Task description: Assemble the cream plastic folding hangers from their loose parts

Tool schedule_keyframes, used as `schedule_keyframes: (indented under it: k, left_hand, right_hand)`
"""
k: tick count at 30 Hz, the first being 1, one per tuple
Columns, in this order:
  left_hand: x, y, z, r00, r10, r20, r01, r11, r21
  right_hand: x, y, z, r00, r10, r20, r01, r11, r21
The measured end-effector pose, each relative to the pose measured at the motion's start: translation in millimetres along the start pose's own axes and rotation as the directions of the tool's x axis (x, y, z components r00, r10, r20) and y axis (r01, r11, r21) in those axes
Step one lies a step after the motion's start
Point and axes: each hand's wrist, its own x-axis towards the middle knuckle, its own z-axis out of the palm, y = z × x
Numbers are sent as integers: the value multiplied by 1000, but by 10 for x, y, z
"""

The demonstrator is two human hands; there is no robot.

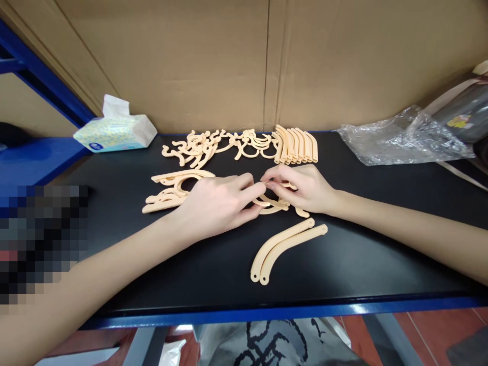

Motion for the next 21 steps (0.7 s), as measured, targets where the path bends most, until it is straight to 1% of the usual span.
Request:
schedule_keyframes:
  k: [5,9,13,16,21]
  left_hand:
    - [-16,-21,42,998,-58,39,61,995,-78]
    - [-2,-28,48,995,-93,31,96,987,-132]
    - [-4,-43,78,994,-92,57,100,981,-164]
    - [-12,-66,101,996,-66,56,76,977,-199]
    - [-9,-101,97,999,-46,12,47,977,-210]
  right_hand:
    - [5,-19,-10,998,-67,-1,67,997,-39]
    - [17,-41,-26,991,-133,-10,133,990,-56]
    - [24,-58,-31,983,-185,-4,185,981,-53]
    - [27,-53,-31,984,-178,3,178,984,-11]
    - [32,-2,-40,988,-106,109,95,991,97]
